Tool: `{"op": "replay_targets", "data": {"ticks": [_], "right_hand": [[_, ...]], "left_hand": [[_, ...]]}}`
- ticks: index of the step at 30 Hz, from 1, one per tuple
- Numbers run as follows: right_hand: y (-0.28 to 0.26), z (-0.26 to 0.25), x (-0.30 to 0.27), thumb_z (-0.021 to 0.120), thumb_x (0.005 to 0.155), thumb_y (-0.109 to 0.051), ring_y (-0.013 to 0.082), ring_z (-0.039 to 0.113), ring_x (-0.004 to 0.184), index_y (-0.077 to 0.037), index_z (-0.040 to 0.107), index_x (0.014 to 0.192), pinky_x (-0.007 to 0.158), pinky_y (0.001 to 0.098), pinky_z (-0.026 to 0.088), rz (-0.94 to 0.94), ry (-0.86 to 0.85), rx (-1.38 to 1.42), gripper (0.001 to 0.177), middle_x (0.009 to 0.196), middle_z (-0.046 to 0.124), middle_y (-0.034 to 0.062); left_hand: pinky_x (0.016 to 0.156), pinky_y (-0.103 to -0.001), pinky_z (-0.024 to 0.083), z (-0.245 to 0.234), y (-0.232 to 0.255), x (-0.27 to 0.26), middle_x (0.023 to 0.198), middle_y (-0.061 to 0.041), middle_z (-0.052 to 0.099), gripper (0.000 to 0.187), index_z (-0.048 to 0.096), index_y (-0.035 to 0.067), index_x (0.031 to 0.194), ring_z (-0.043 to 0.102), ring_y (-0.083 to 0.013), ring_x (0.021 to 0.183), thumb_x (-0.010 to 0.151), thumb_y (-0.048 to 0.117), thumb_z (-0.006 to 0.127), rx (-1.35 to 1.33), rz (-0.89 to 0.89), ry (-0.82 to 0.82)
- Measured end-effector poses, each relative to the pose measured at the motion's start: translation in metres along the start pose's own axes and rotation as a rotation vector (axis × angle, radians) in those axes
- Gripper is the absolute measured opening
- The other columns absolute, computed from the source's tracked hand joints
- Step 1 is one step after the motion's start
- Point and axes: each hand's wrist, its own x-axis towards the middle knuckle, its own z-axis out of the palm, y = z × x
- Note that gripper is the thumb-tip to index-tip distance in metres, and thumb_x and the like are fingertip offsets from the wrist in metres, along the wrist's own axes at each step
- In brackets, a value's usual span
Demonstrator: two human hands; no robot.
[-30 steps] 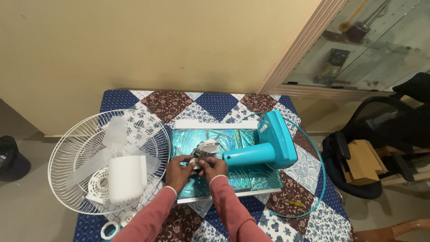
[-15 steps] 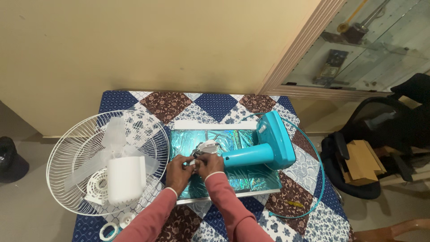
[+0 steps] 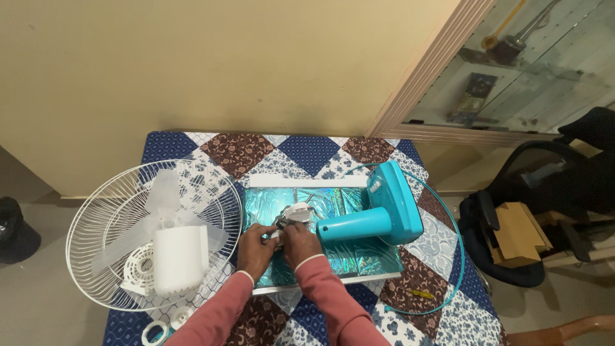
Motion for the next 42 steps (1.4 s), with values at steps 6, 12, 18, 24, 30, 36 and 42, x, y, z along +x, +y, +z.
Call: {"op": "replay_targets", "data": {"ticks": [6,12,18,24,30,36,42], "right_hand": [[0.001,0.005,0.002,0.068,0.09,-0.016,0.0398,0.07,0.083,-0.007,0.06,0.107,0.067,0.049,0.057,-0.049,-0.084,-0.177,0.021,0.102,0.066,0.0186],[0.011,0.016,0.004,0.059,0.099,-0.024,0.039,0.07,0.08,-0.008,0.061,0.102,0.067,0.0499,0.057,0.019,-0.145,-0.248,0.017,0.097,0.069,0.0186],[0.01,0.008,0.002,0.052,0.102,-0.031,0.042,0.069,0.078,-0.008,0.062,0.096,0.068,0.0536,0.055,0.022,-0.13,-0.19,0.025,0.091,0.071,0.0191],[0.003,-0.026,0.001,0.055,0.101,-0.027,0.0414,0.068,0.076,-0.007,0.058,0.1,0.068,0.0535,0.053,0.072,-0.138,-0.082,0.02,0.089,0.07,0.0175],[0.001,-0.038,0.001,0.063,0.094,-0.02,0.0394,0.069,0.075,-0.01,0.058,0.105,0.065,0.052,0.054,-0.114,-0.181,-0.118,0.016,0.099,0.069,0.0159],[0.001,-0.034,0.009,0.062,0.09,-0.017,0.0403,0.071,0.079,-0.008,0.056,0.114,0.065,0.0512,0.056,-0.132,-0.305,-0.27,0.026,0.104,0.07,0.0172],[-0.004,-0.027,0.016,0.059,0.099,-0.032,0.0421,0.071,0.074,-0.009,0.061,0.106,0.063,0.0519,0.057,-0.083,-0.371,-0.328,0.024,0.086,0.072,0.0183]], "left_hand": [[0.07,-0.034,0.058,0.0,0.0,-0.001,0.097,-0.011,0.072,0.025,0.077,0.003,0.108,0.074,-0.0232,0.075,0.084,0.004,0.072,0.005,0.043,0.015],[0.071,-0.034,0.057,-0.001,0.001,-0.001,0.094,-0.011,0.071,0.026,0.077,0.003,0.108,0.072,-0.0238,0.075,0.082,0.003,0.074,0.02,0.06,0.015],[0.071,-0.035,0.057,-0.001,0.002,-0.002,0.095,-0.011,0.072,0.024,0.078,0.003,0.106,0.072,-0.0241,0.076,0.082,0.005,0.075,0.03,0.027,0.014],[0.073,-0.034,0.058,0.0,0.001,0.0,0.095,-0.012,0.071,0.027,0.078,0.003,0.107,0.073,-0.024,0.079,0.08,0.006,0.079,0.04,0.021,-0.011],[0.067,-0.031,0.063,0.002,0.0,0.001,0.094,-0.011,0.068,0.029,0.076,0.002,0.108,0.074,-0.0208,0.079,0.079,0.004,0.077,-0.061,0.018,0.001],[0.072,-0.036,0.058,0.0,0.0,0.0,0.094,-0.012,0.071,0.027,0.077,0.003,0.107,0.074,-0.0247,0.078,0.08,0.005,0.078,0.024,0.052,0.009],[0.072,-0.036,0.058,0.001,-0.002,0.0,0.095,-0.012,0.072,0.025,0.077,0.002,0.106,0.073,-0.0255,0.078,0.081,0.003,0.072,0.045,0.064,0.016]]}}
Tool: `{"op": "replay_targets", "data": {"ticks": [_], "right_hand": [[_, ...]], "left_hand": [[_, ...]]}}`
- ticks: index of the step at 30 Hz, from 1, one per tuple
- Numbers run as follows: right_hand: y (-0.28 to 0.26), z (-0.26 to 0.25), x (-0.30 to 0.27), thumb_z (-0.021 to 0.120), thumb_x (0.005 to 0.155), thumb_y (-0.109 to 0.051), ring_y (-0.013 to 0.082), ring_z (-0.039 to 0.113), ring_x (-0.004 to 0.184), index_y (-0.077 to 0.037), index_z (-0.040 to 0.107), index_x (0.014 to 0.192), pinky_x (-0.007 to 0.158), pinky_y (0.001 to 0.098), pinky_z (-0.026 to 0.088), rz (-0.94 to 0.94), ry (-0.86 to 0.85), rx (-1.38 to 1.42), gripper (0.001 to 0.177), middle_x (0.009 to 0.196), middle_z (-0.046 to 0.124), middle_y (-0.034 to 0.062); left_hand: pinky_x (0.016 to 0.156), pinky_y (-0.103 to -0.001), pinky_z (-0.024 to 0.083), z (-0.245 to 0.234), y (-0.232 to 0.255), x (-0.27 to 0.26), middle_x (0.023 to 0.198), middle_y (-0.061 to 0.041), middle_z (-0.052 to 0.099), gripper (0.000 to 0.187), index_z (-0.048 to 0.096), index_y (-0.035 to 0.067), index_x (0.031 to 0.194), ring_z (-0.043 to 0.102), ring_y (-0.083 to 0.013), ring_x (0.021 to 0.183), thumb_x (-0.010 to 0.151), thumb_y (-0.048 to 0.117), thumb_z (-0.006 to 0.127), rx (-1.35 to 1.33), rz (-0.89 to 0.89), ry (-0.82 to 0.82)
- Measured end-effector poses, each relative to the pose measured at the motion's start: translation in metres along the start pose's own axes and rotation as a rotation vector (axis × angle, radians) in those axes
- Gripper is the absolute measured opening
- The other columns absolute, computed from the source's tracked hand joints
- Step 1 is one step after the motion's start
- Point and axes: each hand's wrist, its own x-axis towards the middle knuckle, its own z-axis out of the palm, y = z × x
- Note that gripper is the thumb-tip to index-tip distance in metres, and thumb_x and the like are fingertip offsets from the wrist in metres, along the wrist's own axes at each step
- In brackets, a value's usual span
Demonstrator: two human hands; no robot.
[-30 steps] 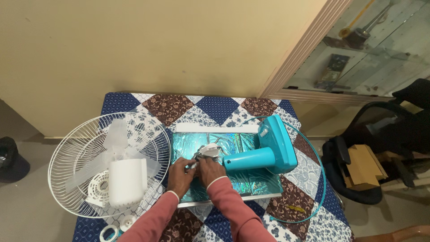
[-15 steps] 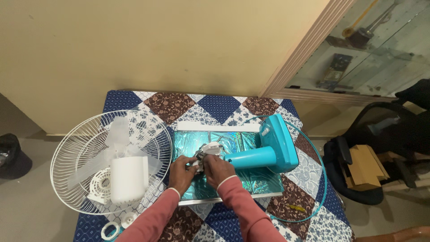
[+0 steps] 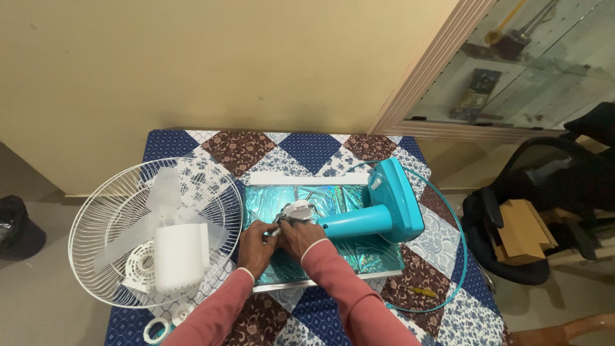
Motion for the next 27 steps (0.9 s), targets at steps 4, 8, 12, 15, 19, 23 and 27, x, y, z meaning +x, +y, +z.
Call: {"op": "replay_targets", "data": {"ticks": [4,8,12,15,19,23,27], "right_hand": [[-0.004,0.009,0.01,0.06,0.095,-0.038,0.0417,0.072,0.073,-0.009,0.067,0.096,0.063,0.0523,0.057,0.108,-0.046,-0.01,0.03,0.08,0.073,0.0192],[-0.007,0.014,0.01,0.052,0.105,-0.035,0.0411,0.072,0.077,-0.01,0.07,0.089,0.068,0.051,0.058,0.196,-0.037,0.029,0.035,0.081,0.073,0.0203],[-0.002,0.006,-0.001,0.053,0.103,-0.034,0.0431,0.071,0.073,-0.006,0.061,0.105,0.064,0.054,0.056,0.127,-0.005,0.044,0.03,0.082,0.072,0.0217],[0.001,0.002,-0.001,0.058,0.096,-0.029,0.0431,0.071,0.072,-0.006,0.055,0.112,0.06,0.0534,0.056,0.012,0.057,0.045,0.028,0.086,0.073,0.0207],[0.0,0.012,0.006,0.059,0.099,-0.026,0.0399,0.072,0.074,-0.011,0.055,0.11,0.062,0.0504,0.057,-0.016,0.095,-0.029,0.02,0.092,0.074,0.0164],[-0.001,0.024,0.002,0.06,0.097,-0.024,0.0383,0.072,0.072,-0.008,0.053,0.114,0.057,0.0489,0.058,0.009,0.111,-0.044,0.024,0.097,0.071,0.0177],[0.003,0.027,-0.004,0.058,0.098,-0.024,0.0385,0.072,0.071,-0.007,0.052,0.115,0.058,0.049,0.058,0.004,0.067,-0.033,0.025,0.097,0.071,0.0174]], "left_hand": [[0.072,-0.037,0.057,0.001,0.002,0.0,0.094,-0.012,0.071,0.025,0.077,0.003,0.107,0.072,-0.0257,0.077,0.082,0.005,0.074,0.016,-0.005,0.0],[0.072,-0.036,0.057,-0.001,0.003,-0.001,0.094,-0.012,0.071,0.023,0.078,0.004,0.106,0.072,-0.0254,0.077,0.084,0.006,0.074,0.025,-0.025,-0.003],[0.072,-0.035,0.057,-0.002,0.002,0.0,0.093,-0.012,0.071,0.027,0.078,0.004,0.106,0.072,-0.0243,0.077,0.079,0.006,0.076,0.023,0.0,-0.01],[0.072,-0.035,0.058,-0.001,0.0,0.0,0.093,-0.012,0.072,0.026,0.078,0.003,0.106,0.073,-0.0245,0.077,0.08,0.004,0.074,-0.006,-0.002,-0.001],[0.074,-0.036,0.058,0.001,-0.004,0.002,0.096,-0.013,0.073,0.029,0.077,0.002,0.106,0.074,-0.0265,0.077,0.079,-0.002,0.068,-0.01,0.027,0.012],[0.074,-0.037,0.058,0.0,-0.005,0.002,0.094,-0.014,0.073,0.028,0.078,0.003,0.105,0.075,-0.0274,0.078,0.079,0.0,0.069,-0.004,-0.023,0.013],[0.074,-0.037,0.058,0.0,-0.004,0.002,0.093,-0.015,0.073,0.027,0.078,0.003,0.105,0.075,-0.0272,0.079,0.079,0.001,0.071,-0.002,-0.032,0.004]]}}
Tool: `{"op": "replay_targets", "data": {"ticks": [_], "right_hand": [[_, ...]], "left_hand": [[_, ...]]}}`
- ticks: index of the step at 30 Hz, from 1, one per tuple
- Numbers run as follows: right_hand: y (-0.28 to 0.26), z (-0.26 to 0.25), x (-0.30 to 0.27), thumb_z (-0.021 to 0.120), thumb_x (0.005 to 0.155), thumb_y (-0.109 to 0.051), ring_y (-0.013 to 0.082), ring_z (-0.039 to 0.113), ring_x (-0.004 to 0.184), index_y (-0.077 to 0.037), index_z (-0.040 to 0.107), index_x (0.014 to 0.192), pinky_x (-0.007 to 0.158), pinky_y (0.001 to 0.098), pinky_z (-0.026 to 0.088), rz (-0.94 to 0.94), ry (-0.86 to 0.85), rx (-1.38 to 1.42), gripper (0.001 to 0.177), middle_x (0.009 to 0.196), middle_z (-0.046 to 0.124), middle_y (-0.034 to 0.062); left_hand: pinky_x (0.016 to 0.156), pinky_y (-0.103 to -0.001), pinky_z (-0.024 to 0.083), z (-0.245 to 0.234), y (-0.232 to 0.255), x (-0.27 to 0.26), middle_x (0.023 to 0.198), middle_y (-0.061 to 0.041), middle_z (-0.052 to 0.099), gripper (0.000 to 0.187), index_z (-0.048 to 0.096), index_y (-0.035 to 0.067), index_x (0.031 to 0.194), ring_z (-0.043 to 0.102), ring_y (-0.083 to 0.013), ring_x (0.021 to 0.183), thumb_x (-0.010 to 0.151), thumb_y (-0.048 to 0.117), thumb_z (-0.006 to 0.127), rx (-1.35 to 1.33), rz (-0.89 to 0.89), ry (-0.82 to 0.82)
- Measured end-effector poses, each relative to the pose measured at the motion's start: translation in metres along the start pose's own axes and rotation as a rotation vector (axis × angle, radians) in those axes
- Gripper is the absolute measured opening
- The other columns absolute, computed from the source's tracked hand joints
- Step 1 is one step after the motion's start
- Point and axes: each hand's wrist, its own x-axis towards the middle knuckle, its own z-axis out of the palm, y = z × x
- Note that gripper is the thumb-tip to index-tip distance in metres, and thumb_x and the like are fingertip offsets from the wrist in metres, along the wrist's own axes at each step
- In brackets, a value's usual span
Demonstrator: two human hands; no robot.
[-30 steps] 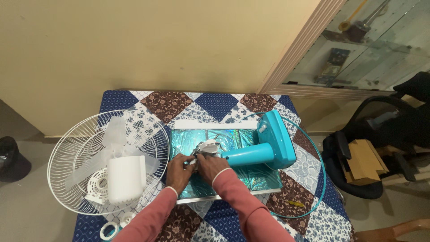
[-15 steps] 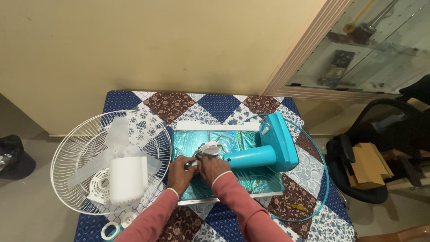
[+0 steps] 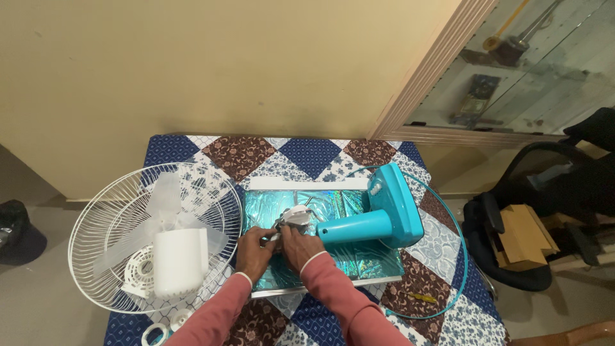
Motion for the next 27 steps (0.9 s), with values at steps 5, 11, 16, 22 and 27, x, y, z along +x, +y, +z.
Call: {"op": "replay_targets", "data": {"ticks": [5,11,16,22,27], "right_hand": [[0.004,0.008,0.0,0.057,0.097,-0.023,0.0383,0.072,0.069,-0.008,0.053,0.116,0.056,0.0485,0.058,-0.017,0.042,-0.007,0.024,0.092,0.071,0.018],[-0.005,0.018,0.014,0.053,0.1,-0.03,0.0396,0.073,0.074,-0.011,0.064,0.104,0.064,0.0511,0.058,0.203,-0.088,0.013,0.023,0.079,0.073,0.0184],[-0.015,-0.004,0.007,0.046,0.104,-0.044,0.0446,0.071,0.074,-0.013,0.074,0.083,0.069,0.0551,0.056,0.359,-0.038,0.168,0.047,0.078,0.072,0.0215],[0.005,-0.031,-0.041,0.055,0.099,-0.05,0.0433,0.068,0.069,-0.012,0.068,0.079,0.061,0.0551,0.054,0.416,0.227,0.274,0.045,0.073,0.07,0.0186],[0.056,-0.027,-0.095,0.068,0.091,-0.047,0.0405,0.068,0.066,-0.013,0.067,0.076,0.058,0.0538,0.052,0.531,0.382,0.3,0.037,0.068,0.071,0.0151]], "left_hand": [[0.075,-0.036,0.058,0.001,0.004,-0.002,0.098,-0.013,0.074,0.026,0.078,0.003,0.106,0.075,-0.0263,0.081,0.08,0.001,0.071,-0.009,0.018,0.004],[0.074,-0.036,0.059,0.003,0.002,-0.001,0.096,-0.013,0.074,0.024,0.079,0.005,0.105,0.075,-0.0258,0.078,0.082,0.003,0.072,0.014,0.029,0.006],[0.073,-0.037,0.058,0.003,0.003,-0.006,0.096,-0.013,0.073,0.025,0.079,0.006,0.105,0.075,-0.025,0.077,0.081,0.006,0.072,0.008,0.038,0.031],[0.088,-0.041,0.052,0.016,0.012,-0.014,0.11,-0.01,0.064,0.03,0.075,0.012,0.109,0.065,-0.0292,0.096,0.079,0.018,0.078,0.222,-0.087,0.111],[0.099,-0.051,0.042,0.043,0.03,-0.029,0.118,-0.016,0.051,0.037,0.058,0.005,0.112,0.052,-0.0374,0.117,0.079,0.012,0.075,0.361,0.131,0.504]]}}
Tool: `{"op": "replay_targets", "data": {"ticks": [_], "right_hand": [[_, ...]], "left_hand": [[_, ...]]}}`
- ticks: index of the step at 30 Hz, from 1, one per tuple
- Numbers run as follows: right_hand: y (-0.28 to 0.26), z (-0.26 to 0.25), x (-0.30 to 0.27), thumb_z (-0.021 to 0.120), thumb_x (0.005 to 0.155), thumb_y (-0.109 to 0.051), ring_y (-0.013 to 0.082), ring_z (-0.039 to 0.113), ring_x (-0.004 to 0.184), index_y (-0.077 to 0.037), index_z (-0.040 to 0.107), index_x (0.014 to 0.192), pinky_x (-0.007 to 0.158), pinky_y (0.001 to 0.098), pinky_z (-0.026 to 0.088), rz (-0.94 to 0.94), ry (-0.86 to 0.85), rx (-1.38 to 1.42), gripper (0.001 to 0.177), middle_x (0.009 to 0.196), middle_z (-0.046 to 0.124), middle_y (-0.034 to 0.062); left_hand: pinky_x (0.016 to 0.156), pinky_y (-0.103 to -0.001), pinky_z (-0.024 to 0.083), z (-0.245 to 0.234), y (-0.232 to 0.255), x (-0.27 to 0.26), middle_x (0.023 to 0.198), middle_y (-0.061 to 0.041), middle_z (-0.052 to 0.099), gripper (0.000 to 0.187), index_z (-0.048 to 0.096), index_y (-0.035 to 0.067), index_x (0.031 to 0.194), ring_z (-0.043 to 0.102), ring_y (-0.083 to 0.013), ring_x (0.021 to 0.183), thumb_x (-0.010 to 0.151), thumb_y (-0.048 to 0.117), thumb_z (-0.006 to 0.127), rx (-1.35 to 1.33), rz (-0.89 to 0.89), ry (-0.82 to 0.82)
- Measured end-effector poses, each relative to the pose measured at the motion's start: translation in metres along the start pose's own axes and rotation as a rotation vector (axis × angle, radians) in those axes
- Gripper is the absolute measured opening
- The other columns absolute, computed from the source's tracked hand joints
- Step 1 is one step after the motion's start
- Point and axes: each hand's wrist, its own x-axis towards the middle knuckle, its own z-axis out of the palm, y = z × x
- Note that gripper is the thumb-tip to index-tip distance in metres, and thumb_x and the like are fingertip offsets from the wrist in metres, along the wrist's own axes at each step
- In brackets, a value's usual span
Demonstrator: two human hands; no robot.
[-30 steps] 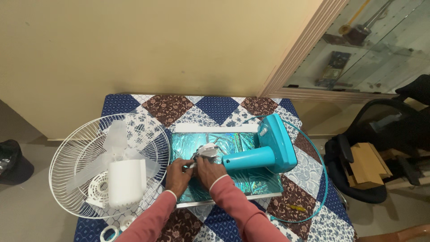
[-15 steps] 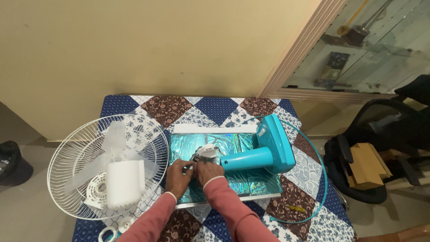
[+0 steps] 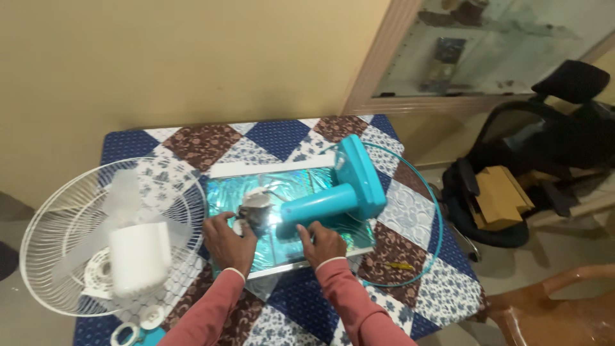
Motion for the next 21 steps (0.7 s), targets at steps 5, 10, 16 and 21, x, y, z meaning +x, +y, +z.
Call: {"op": "replay_targets", "data": {"ticks": [5,10,16,21], "right_hand": [[0.086,-0.024,-0.013,0.073,0.085,-0.044,0.0362,0.071,0.065,-0.016,0.07,0.073,0.06,0.0493,0.055,0.103,-0.033,0.012,0.031,0.065,0.072,0.0106],[0.176,-0.049,-0.017,0.074,0.085,-0.043,0.0357,0.071,0.068,-0.014,0.073,0.078,0.065,0.0478,0.055,0.117,-0.141,0.016,0.03,0.071,0.073,0.0112],[0.263,-0.077,-0.025,0.072,0.082,-0.031,0.0341,0.074,0.078,-0.016,0.076,0.084,0.075,0.0444,0.058,0.225,-0.27,0.021,0.016,0.08,0.076,0.0125],[0.315,-0.073,-0.034,0.074,0.079,-0.02,0.0312,0.073,0.092,-0.016,0.078,0.091,0.082,0.0422,0.058,0.199,-0.435,0.039,0.013,0.094,0.077,0.0095]], "left_hand": [[0.097,-0.051,0.043,0.021,0.045,-0.031,0.114,-0.016,0.05,0.038,0.055,0.006,0.11,0.054,-0.0375,0.112,0.074,0.001,0.069,-0.037,-0.042,0.047],[0.094,-0.051,0.044,0.056,0.094,-0.078,0.109,-0.015,0.053,0.03,0.059,0.006,0.104,0.056,-0.0378,0.109,0.076,-0.002,0.066,-0.161,0.128,0.017],[0.085,-0.045,0.048,0.104,0.14,-0.134,0.097,-0.013,0.057,0.019,0.065,0.007,0.094,0.06,-0.0332,0.096,0.078,-0.004,0.063,-0.284,0.17,-0.167],[0.074,-0.04,0.051,0.131,0.158,-0.169,0.091,-0.009,0.061,0.018,0.074,0.011,0.091,0.061,-0.029,0.085,0.082,-0.001,0.064,-0.292,0.083,-0.407]]}}
